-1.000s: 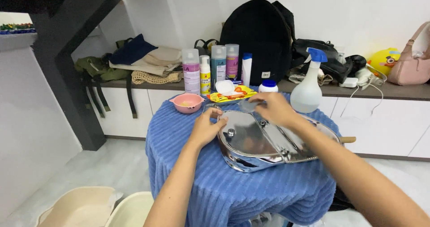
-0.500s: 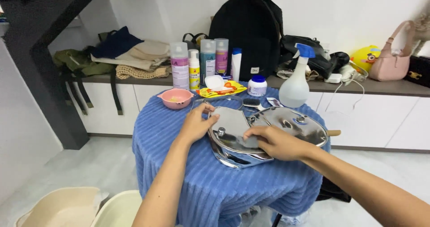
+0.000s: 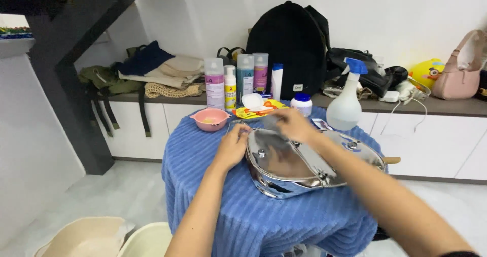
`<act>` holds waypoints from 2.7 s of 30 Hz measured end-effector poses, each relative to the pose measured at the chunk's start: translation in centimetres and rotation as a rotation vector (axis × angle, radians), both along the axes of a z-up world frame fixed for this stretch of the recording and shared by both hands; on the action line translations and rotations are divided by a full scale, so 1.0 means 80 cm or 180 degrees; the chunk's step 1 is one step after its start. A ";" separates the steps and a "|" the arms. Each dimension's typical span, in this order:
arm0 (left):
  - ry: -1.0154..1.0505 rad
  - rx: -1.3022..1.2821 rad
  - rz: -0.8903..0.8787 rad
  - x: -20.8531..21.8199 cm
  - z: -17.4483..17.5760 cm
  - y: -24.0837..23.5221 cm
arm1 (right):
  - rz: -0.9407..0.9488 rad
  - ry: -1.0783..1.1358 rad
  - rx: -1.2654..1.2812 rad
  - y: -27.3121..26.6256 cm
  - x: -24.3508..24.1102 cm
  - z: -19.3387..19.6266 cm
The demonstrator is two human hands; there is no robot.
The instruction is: Cleaning a silver metallic bag using a cloth and cleaning solution.
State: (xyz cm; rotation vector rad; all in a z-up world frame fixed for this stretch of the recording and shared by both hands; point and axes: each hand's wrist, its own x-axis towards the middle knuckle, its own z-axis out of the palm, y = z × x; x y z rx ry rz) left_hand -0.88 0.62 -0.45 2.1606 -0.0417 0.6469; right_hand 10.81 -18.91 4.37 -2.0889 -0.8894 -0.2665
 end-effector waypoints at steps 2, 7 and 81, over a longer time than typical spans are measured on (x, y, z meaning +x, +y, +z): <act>0.0238 -0.0178 0.0052 -0.001 -0.003 0.002 | 0.0327 -0.0562 -0.0538 0.044 0.004 -0.035; 0.0299 -0.0081 0.0078 0.003 -0.002 0.004 | 0.0817 -0.0318 -0.0999 0.004 -0.076 -0.003; -0.0232 0.0363 0.0406 -0.082 0.047 -0.084 | -0.0202 0.2953 0.1082 -0.230 -0.172 0.042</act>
